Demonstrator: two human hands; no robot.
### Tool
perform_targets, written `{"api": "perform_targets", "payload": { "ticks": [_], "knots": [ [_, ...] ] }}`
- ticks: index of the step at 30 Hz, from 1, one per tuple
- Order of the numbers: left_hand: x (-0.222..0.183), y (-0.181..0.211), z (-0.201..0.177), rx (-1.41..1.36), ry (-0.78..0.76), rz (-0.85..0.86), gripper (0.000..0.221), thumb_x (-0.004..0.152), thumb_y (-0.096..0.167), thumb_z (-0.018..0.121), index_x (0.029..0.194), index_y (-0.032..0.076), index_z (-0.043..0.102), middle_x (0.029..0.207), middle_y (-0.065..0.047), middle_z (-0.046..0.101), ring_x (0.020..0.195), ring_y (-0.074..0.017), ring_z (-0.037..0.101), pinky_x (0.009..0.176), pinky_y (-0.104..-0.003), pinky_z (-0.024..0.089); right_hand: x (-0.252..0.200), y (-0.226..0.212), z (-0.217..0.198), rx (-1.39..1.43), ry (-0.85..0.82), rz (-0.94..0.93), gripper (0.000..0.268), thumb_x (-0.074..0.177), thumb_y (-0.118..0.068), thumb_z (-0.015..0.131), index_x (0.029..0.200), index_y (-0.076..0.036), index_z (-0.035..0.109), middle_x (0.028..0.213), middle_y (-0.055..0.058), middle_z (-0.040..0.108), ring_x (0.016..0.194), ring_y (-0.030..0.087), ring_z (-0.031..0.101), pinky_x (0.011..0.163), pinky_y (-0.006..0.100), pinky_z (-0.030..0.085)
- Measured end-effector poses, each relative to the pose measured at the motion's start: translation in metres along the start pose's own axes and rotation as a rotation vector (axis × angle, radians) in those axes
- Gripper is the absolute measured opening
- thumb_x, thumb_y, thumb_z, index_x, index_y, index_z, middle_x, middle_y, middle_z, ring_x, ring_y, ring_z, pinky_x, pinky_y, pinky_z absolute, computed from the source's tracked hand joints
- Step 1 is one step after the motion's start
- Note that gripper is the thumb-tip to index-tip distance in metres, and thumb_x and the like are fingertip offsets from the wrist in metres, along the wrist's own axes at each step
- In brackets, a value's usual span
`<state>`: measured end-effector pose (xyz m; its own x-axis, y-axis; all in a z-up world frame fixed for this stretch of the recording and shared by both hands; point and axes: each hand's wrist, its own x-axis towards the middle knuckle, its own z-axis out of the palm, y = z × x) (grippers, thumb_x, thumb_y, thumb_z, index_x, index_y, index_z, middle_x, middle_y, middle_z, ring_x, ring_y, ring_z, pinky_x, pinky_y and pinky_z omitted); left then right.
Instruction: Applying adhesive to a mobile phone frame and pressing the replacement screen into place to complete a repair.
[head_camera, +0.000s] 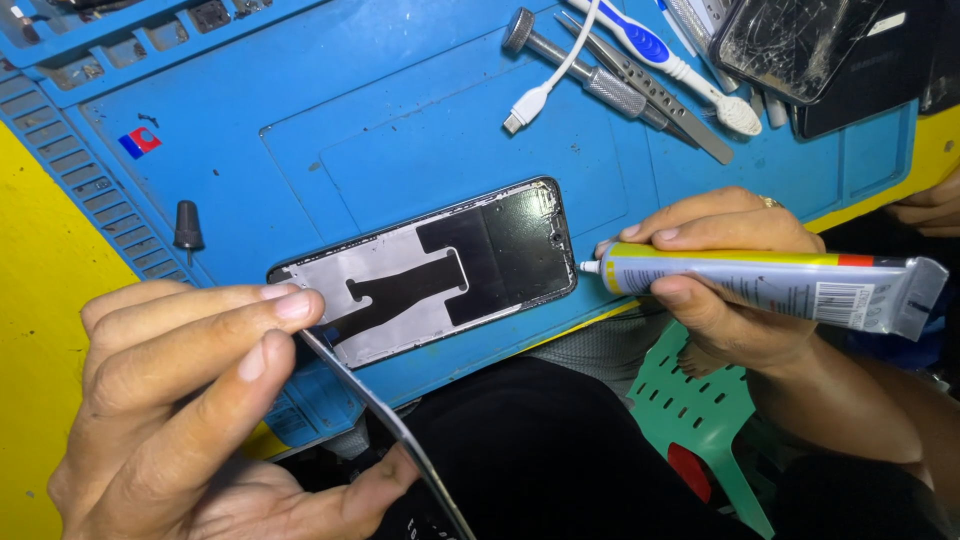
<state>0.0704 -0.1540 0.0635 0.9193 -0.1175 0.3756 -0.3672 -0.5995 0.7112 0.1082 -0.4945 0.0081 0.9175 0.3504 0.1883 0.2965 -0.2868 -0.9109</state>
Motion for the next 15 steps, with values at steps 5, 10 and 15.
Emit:
{"api": "perform_targets", "payload": {
  "ticks": [5, 10, 15],
  "knots": [
    [0.0, -0.001, 0.002, -0.003, 0.0, 0.002, 0.068, 0.084, 0.051, 0.081, 0.128, 0.006, 0.055, 0.119, -0.02, 0.071, 0.108, -0.0335, 0.074, 0.1, -0.046, 0.053, -0.005, 0.003, -0.003, 0.057, -0.031, 0.039, 0.026, 0.092, -0.02, 0.069, 0.108, -0.001, 0.063, 0.107, 0.019, 0.071, 0.1, 0.029, 0.078, 0.087, 0.031, 0.071],
    [-0.001, -0.007, -0.013, 0.017, -0.121, 0.037, 0.08, 0.081, 0.053, 0.095, 0.13, 0.005, 0.054, 0.125, -0.019, 0.069, 0.116, -0.0332, 0.074, 0.102, -0.048, 0.054, 0.0, 0.003, 0.0, 0.094, -0.039, -0.018, 0.024, 0.094, -0.018, 0.069, 0.108, -0.002, 0.058, 0.103, 0.018, 0.067, 0.095, 0.026, 0.078, 0.084, 0.034, 0.077],
    [-0.001, -0.007, -0.012, 0.029, -0.124, 0.024, 0.08, 0.08, 0.053, 0.096, 0.128, 0.005, 0.055, 0.125, -0.02, 0.07, 0.116, -0.0341, 0.074, 0.103, -0.049, 0.053, 0.0, 0.003, -0.001, 0.096, -0.054, -0.047, 0.024, 0.094, -0.017, 0.068, 0.108, -0.001, 0.058, 0.102, 0.018, 0.068, 0.093, 0.028, 0.08, 0.082, 0.033, 0.077]
  ]
}}
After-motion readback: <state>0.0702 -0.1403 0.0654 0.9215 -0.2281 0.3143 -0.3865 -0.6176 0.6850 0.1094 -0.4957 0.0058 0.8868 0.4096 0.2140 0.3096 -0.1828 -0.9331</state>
